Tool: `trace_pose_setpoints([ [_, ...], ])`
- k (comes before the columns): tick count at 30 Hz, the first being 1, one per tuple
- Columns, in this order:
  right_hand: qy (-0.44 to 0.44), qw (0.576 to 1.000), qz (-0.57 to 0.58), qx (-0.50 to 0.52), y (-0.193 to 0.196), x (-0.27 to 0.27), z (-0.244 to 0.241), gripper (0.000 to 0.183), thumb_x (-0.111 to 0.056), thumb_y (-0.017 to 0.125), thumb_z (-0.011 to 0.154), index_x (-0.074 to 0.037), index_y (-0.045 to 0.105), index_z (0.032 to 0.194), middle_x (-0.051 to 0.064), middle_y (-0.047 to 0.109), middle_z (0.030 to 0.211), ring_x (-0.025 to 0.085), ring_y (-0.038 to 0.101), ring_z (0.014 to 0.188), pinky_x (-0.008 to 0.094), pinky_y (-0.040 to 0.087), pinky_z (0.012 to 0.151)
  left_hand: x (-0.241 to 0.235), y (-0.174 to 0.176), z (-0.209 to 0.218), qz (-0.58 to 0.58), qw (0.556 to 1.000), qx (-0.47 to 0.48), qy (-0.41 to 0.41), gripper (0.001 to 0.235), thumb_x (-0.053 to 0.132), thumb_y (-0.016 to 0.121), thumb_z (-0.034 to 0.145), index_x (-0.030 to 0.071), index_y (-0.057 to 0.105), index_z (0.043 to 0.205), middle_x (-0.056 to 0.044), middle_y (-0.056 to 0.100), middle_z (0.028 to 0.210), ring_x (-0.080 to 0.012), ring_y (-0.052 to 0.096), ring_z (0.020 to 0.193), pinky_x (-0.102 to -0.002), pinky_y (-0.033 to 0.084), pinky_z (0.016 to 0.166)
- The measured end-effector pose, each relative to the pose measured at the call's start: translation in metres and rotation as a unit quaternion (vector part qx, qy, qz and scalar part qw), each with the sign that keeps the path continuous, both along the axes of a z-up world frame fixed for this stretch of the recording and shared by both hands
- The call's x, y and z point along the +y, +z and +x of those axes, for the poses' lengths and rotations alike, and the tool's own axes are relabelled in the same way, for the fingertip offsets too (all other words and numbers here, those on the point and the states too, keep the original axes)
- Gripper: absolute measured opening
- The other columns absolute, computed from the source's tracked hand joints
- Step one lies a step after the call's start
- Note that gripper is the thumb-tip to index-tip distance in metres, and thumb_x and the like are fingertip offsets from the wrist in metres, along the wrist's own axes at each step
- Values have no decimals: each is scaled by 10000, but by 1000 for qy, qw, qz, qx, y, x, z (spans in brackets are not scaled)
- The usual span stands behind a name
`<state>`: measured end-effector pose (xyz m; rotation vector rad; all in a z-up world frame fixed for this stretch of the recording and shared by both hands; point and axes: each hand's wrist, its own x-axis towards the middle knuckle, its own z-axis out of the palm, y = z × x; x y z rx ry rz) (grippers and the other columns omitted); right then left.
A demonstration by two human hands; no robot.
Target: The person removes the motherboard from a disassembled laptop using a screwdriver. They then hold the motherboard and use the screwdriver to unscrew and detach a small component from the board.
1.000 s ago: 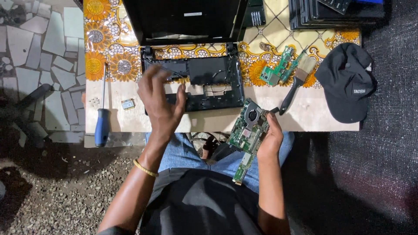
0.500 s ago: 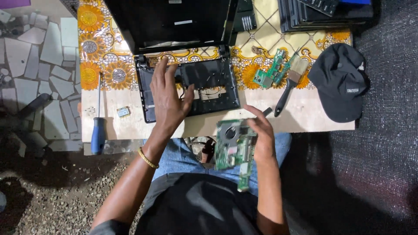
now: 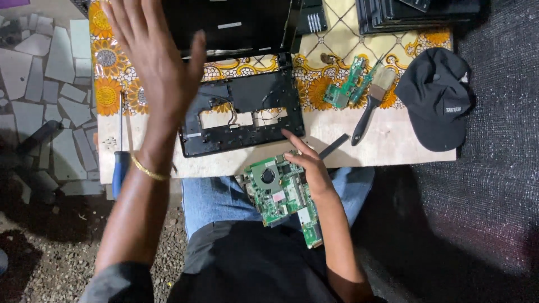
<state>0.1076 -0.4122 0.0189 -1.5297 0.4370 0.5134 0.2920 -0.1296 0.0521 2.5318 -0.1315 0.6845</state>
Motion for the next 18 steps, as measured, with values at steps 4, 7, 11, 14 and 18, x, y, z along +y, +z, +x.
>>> trace_pose_setpoints([
  [4, -36, 999, -16, -26, -3, 6, 4, 756, -426, 654, 874, -242, 602, 1606, 49, 514, 1773, 249, 367, 1706, 519, 175, 1380, 11, 32, 9, 21, 996, 20, -87, 789, 84, 938, 1142, 52, 388, 1705, -267, 370, 1773, -475, 228, 1664, -631, 80, 1381],
  [7, -44, 998, -41, -6, -1, 9, 2, 741, -447, 636, 882, -278, 599, 1603, 32, 496, 1790, 257, 349, 1715, 547, 152, 1381, 8, 18, -4, 16, 996, 4, -82, 803, 7, 925, 1144, 84, 370, 1720, -222, 350, 1780, -432, 202, 1680, -629, 205, 1453],
  [11, -55, 997, -55, 2, -2, 11, 3, 683, -417, 636, 899, -301, 637, 1572, 10, 516, 1779, 239, 365, 1708, 513, 181, 1383, 10, -13, -18, 11, 998, -30, -62, 844, 174, 868, 1297, 190, 229, 1848, -67, 136, 1920, -318, 72, 1822, -627, 248, 1608],
  [14, -58, 997, -56, 4, -3, 12, 3, 692, -437, 639, 888, -297, 640, 1566, 4, 516, 1780, 238, 365, 1708, 528, 168, 1386, 4, -5, -37, -13, 994, -58, -89, 883, 48, 814, 1230, 188, 200, 1849, -28, 160, 1926, -321, 59, 1829, -638, 253, 1609],
  [18, -60, 996, -58, 12, -5, 12, 1, 697, -455, 641, 878, -316, 643, 1561, -4, 516, 1782, 249, 356, 1714, 545, 158, 1386, 9, -7, -34, -22, 994, -54, -94, 852, 68, 820, 1252, 207, 217, 1839, -40, 169, 1923, -315, 66, 1826, -650, 238, 1600],
])
